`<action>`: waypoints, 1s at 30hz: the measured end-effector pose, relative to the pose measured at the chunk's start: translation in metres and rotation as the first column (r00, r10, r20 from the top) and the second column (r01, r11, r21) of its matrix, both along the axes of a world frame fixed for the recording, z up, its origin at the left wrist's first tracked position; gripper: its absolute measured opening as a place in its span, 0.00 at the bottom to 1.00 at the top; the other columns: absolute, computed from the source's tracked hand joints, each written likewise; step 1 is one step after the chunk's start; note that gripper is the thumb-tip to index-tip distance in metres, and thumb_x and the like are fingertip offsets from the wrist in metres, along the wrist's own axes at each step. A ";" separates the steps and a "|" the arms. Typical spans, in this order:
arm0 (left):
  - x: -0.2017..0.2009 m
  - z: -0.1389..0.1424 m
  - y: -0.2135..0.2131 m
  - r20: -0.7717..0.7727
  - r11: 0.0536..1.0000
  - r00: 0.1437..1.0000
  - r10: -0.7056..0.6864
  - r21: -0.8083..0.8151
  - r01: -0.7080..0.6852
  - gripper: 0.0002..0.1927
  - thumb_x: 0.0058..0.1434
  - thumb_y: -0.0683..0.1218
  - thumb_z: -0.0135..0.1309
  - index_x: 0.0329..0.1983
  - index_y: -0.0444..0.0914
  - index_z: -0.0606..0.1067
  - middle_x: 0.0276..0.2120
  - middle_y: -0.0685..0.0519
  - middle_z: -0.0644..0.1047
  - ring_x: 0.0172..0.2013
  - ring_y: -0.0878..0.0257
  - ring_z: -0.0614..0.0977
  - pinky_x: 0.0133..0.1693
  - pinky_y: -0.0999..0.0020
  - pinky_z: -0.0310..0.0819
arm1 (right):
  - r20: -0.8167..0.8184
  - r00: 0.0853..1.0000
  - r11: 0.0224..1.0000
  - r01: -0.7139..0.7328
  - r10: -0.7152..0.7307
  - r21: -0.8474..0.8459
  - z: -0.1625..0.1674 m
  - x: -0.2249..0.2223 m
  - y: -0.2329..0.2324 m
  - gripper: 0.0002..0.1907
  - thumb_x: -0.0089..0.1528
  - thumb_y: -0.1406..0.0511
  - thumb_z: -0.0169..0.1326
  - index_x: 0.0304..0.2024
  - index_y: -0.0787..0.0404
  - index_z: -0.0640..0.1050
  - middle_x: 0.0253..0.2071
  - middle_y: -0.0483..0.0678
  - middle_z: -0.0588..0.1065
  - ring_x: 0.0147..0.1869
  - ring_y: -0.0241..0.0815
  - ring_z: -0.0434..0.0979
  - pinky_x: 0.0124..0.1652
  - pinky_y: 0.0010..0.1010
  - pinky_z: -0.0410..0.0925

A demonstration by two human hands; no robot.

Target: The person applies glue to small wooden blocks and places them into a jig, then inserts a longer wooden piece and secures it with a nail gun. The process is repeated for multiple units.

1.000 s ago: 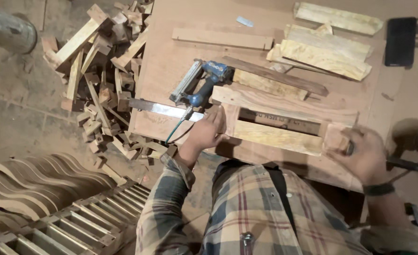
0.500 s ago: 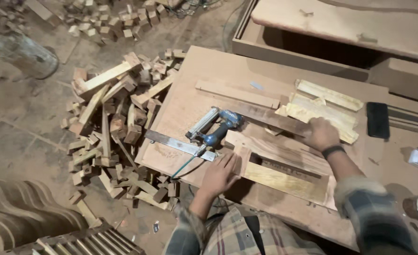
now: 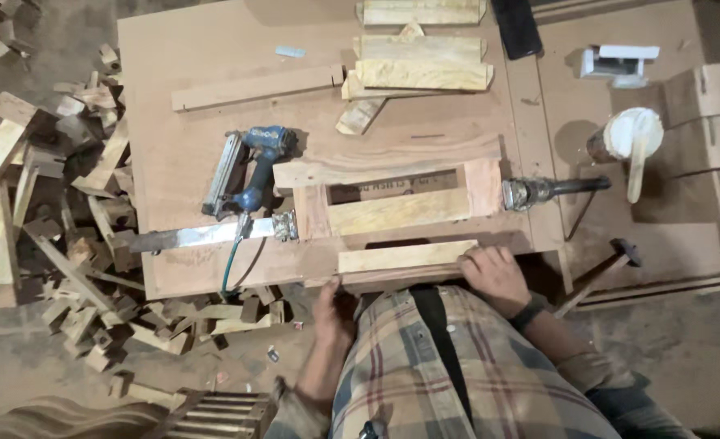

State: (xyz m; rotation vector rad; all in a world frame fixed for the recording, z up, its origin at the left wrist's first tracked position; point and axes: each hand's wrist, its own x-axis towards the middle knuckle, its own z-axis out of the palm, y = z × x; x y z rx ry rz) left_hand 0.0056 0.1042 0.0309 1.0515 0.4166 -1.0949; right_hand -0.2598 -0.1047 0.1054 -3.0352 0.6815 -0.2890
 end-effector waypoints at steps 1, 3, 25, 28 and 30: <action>-0.001 -0.012 0.001 -0.019 0.995 1.000 0.004 -0.101 -0.006 0.14 0.59 0.52 0.62 0.44 0.44 0.75 0.42 0.55 0.79 0.47 0.56 0.78 0.51 0.53 0.71 | -0.029 0.999 0.999 0.022 -0.022 0.026 -0.010 -0.010 0.003 0.18 0.51 0.63 0.62 0.43 0.57 0.77 0.45 0.50 0.75 0.48 0.51 0.75 0.46 0.44 0.66; -0.003 -0.032 0.003 -0.061 0.956 0.998 0.014 -0.292 -0.031 0.11 0.61 0.50 0.63 0.41 0.44 0.74 0.44 0.54 0.79 0.48 0.54 0.79 0.52 0.52 0.72 | 0.111 0.925 0.902 0.318 -0.363 0.293 -0.031 -0.032 0.009 0.22 0.50 0.54 0.66 0.41 0.57 0.77 0.42 0.52 0.74 0.48 0.54 0.74 0.48 0.44 0.67; 0.031 -0.062 -0.032 -0.090 0.911 0.989 -0.113 -0.408 0.067 0.11 0.65 0.41 0.58 0.47 0.29 0.75 0.44 0.48 0.80 0.46 0.58 0.81 0.62 0.51 0.72 | 0.273 0.692 0.304 -0.081 -0.668 0.949 -0.153 -0.045 -0.035 0.20 0.63 0.72 0.63 0.56 0.69 0.72 0.54 0.52 0.76 0.55 0.37 0.76 0.53 0.29 0.70; 0.027 -0.063 -0.039 -0.057 0.953 0.994 -0.096 -0.292 0.075 0.16 0.64 0.43 0.59 0.51 0.29 0.74 0.49 0.50 0.79 0.51 0.60 0.80 0.60 0.50 0.73 | 0.253 0.666 0.200 -0.156 -0.702 0.967 -0.152 -0.041 -0.039 0.20 0.64 0.74 0.63 0.55 0.70 0.70 0.52 0.53 0.76 0.56 0.38 0.77 0.55 0.28 0.71; 0.025 -0.063 -0.041 0.002 0.973 0.996 -0.093 -0.210 0.092 0.19 0.63 0.45 0.60 0.53 0.30 0.74 0.49 0.50 0.79 0.51 0.60 0.80 0.58 0.52 0.74 | 0.256 0.663 0.202 -0.158 -0.704 0.966 -0.151 -0.038 -0.041 0.21 0.63 0.74 0.63 0.56 0.71 0.70 0.52 0.52 0.76 0.56 0.37 0.77 0.56 0.28 0.71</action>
